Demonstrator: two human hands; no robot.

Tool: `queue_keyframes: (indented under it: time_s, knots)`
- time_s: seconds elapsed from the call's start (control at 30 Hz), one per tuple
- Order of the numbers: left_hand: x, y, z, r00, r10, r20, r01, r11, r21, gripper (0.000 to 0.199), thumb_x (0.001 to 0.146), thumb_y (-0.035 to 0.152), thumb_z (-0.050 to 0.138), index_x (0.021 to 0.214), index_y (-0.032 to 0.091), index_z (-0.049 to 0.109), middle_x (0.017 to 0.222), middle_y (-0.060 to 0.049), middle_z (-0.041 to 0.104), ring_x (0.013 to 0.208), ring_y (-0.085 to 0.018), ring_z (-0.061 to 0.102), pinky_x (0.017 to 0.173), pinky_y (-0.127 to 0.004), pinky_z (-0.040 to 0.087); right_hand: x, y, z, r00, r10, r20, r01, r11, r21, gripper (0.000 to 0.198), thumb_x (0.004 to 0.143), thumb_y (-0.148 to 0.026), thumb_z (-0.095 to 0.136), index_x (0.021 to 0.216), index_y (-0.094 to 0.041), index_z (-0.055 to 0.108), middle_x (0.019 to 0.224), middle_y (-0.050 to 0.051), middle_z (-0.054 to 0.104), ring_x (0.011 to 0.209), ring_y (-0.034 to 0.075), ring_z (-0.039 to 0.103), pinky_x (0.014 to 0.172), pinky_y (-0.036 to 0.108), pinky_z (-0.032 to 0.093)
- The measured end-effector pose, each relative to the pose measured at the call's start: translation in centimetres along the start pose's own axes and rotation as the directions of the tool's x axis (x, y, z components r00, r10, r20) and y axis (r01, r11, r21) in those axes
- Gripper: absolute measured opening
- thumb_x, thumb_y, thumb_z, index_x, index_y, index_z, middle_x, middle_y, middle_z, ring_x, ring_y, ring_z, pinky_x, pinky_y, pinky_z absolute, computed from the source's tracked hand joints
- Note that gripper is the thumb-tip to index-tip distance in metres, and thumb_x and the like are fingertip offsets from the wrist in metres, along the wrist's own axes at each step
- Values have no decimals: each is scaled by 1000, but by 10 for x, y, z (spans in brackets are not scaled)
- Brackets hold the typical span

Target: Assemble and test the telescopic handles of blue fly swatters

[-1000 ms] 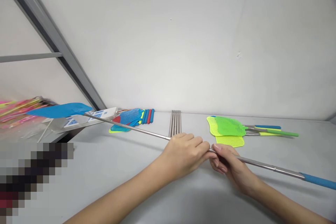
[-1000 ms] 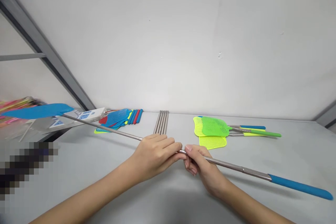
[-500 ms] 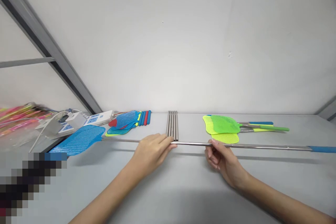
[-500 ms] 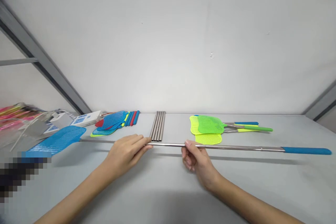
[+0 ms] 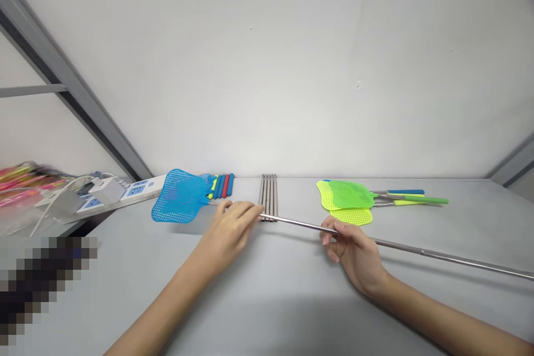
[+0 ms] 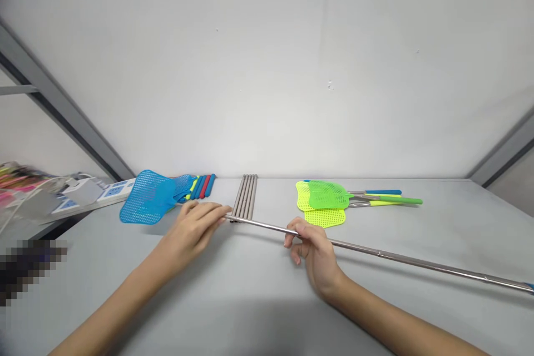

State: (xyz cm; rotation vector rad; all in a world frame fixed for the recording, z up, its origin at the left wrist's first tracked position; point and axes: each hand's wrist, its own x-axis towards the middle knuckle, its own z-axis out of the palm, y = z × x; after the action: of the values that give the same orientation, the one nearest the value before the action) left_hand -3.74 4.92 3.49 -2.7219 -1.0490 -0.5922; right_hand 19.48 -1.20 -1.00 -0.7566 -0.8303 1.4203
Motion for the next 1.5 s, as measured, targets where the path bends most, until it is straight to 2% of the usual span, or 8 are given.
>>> queue_keyframes:
  time_s: [0.13, 0.4, 0.6, 0.7, 0.93, 1.17, 1.3, 1.5]
  knots:
    - [-6, -8, 4, 998, -33, 59, 33, 999, 2, 27, 86, 6, 31, 101, 20, 49, 88, -2, 58, 81, -15, 51, 77, -33, 29, -1, 3, 0, 999, -10, 42, 11, 999, -35, 23, 76, -31, 53, 62, -13, 60, 68, 3, 47, 57, 11, 41, 40, 19, 32]
    - [-11, 31, 16, 989, 114, 91, -105, 990, -96, 24, 88, 16, 35, 106, 16, 51, 77, -3, 58, 68, -16, 51, 61, -28, 37, -3, 10, 0, 974, 126, 189, -57, 942, -332, 32, 85, -37, 45, 70, -12, 59, 63, 2, 53, 46, 7, 42, 43, 21, 32]
    - [-11, 30, 7, 980, -4, 199, 83, 916, -391, 25, 89, 23, 38, 106, 22, 55, 88, -2, 61, 80, -13, 56, 69, -24, 43, -3, 8, -3, 957, 152, 245, -45, 918, -394, 37, 86, -37, 43, 72, -10, 63, 56, 0, 49, 43, 6, 40, 45, 22, 31]
    - [-9, 21, -7, 954, 32, 297, 128, 854, -505, 24, 87, 28, 43, 104, 23, 59, 86, 0, 64, 78, -11, 57, 68, -21, 42, -3, 9, -4, 951, 149, 273, -30, 918, -395, 33, 85, -34, 45, 72, -11, 64, 63, 1, 50, 48, 8, 43, 49, 23, 33]
    - [-10, 0, -26, 886, -19, 463, 289, 803, -521, 27, 84, 38, 46, 100, 25, 63, 82, 0, 66, 63, -9, 56, 53, -17, 38, -2, 5, -3, 959, 114, 260, -22, 943, -331, 30, 84, -28, 44, 66, -13, 63, 71, 5, 54, 71, 17, 49, 70, 29, 36]
    - [-12, 18, -16, 924, 77, 374, 151, 826, -543, 27, 89, 30, 38, 98, 25, 63, 71, 1, 60, 61, -8, 51, 55, -17, 35, -5, 2, -3, 929, 191, 317, -4, 862, -507, 46, 90, -38, 31, 69, -14, 65, 71, 6, 60, 75, 19, 53, 76, 33, 36]
    - [-13, 24, -11, 937, 99, 336, 72, 884, -462, 27, 91, 29, 36, 106, 26, 59, 68, 1, 56, 57, -8, 49, 52, -17, 33, -6, 2, -3, 895, 246, 371, -42, 876, -480, 54, 89, -46, 27, 68, -13, 64, 63, 6, 59, 65, 17, 54, 70, 31, 40]
    - [-17, 27, -6, 945, 97, 313, 17, 939, -343, 28, 92, 27, 32, 103, 24, 58, 66, 2, 53, 56, -7, 49, 52, -18, 33, -6, 6, -6, 816, 423, 394, -283, 887, -366, 61, 88, -50, 24, 67, -9, 63, 57, 6, 57, 49, 13, 53, 48, 24, 40]
